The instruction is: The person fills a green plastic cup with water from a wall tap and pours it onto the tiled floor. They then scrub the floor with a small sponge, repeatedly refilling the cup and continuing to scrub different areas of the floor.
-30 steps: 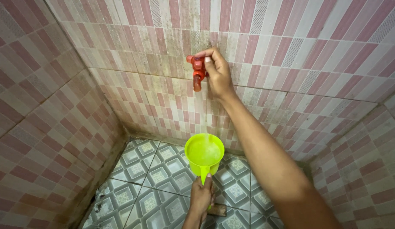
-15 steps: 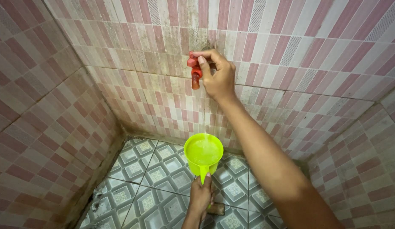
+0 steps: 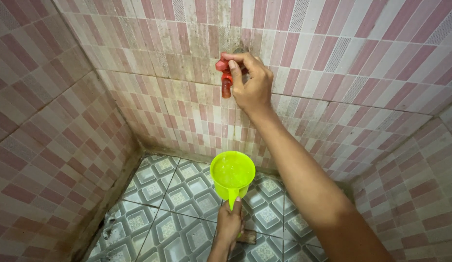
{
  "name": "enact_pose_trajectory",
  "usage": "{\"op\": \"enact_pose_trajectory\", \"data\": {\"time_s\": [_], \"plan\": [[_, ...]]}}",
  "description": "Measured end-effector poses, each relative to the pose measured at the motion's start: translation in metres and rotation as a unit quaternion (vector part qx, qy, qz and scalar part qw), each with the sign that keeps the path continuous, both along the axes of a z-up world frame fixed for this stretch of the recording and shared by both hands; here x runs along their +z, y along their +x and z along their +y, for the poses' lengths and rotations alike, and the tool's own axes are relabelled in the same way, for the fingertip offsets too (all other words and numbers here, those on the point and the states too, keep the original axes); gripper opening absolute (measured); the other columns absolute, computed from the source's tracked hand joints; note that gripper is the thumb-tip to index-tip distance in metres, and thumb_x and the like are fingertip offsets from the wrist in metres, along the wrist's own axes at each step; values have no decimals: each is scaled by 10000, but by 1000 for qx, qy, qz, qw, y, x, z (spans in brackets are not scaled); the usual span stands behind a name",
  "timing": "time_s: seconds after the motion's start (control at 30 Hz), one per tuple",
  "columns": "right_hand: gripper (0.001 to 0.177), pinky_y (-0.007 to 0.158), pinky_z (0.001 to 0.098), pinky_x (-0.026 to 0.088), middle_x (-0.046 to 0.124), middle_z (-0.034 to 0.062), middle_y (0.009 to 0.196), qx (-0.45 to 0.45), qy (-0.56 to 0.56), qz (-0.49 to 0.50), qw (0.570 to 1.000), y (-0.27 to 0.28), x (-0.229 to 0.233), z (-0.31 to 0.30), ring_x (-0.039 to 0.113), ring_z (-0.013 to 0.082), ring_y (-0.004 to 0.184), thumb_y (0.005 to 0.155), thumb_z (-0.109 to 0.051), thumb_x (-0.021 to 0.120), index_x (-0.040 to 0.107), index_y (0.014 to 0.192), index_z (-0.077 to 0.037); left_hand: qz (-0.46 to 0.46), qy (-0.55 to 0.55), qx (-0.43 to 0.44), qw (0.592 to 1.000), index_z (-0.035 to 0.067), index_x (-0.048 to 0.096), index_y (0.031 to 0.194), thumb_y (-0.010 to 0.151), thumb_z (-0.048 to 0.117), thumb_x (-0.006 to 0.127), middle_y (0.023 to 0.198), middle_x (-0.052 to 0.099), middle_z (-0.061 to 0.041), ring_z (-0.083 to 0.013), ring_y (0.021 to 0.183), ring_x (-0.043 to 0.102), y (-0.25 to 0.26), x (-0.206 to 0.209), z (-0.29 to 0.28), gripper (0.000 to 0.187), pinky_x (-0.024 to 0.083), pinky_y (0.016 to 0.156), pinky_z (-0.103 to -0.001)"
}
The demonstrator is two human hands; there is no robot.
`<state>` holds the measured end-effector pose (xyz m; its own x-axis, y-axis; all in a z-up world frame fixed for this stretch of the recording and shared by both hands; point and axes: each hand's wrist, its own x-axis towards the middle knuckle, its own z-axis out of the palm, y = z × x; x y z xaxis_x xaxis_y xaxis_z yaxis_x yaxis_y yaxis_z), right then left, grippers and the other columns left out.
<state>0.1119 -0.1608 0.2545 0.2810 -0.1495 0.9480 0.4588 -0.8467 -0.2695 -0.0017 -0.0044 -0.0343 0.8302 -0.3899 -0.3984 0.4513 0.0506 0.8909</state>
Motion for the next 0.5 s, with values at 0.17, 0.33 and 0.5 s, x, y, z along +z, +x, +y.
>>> {"op": "enact_pose_trajectory", "data": {"time_s": [0.17,0.33,0.5], "plan": [[147,790,337,536,809,8,969,-15,-6,-9,1000,-2,1,4,741,161,834,1019,-54,613,709,1118,-103,25,-7,-4,1000,90,481,844,1071,314,560,572,443,-52,-154,375,383,-1,12,2,329,256,334,-303],[137,830,349,515,811,17,965,-25,-25,-28,999,-2,2,5,766,171,850,1009,-36,617,701,1106,-84,25,3,-5,1000,87,496,894,1073,314,551,597,453,-57,-157,388,397,2,6,-1,294,295,329,-307],[126,781,328,493,813,-16,966,-45,-46,-20,998,-1,2,3,727,148,823,1014,-33,636,692,1118,-79,42,9,-6,999,87,508,921,1071,332,565,589,452,-46,-154,403,398,1,14,2,293,281,346,-306]]}}
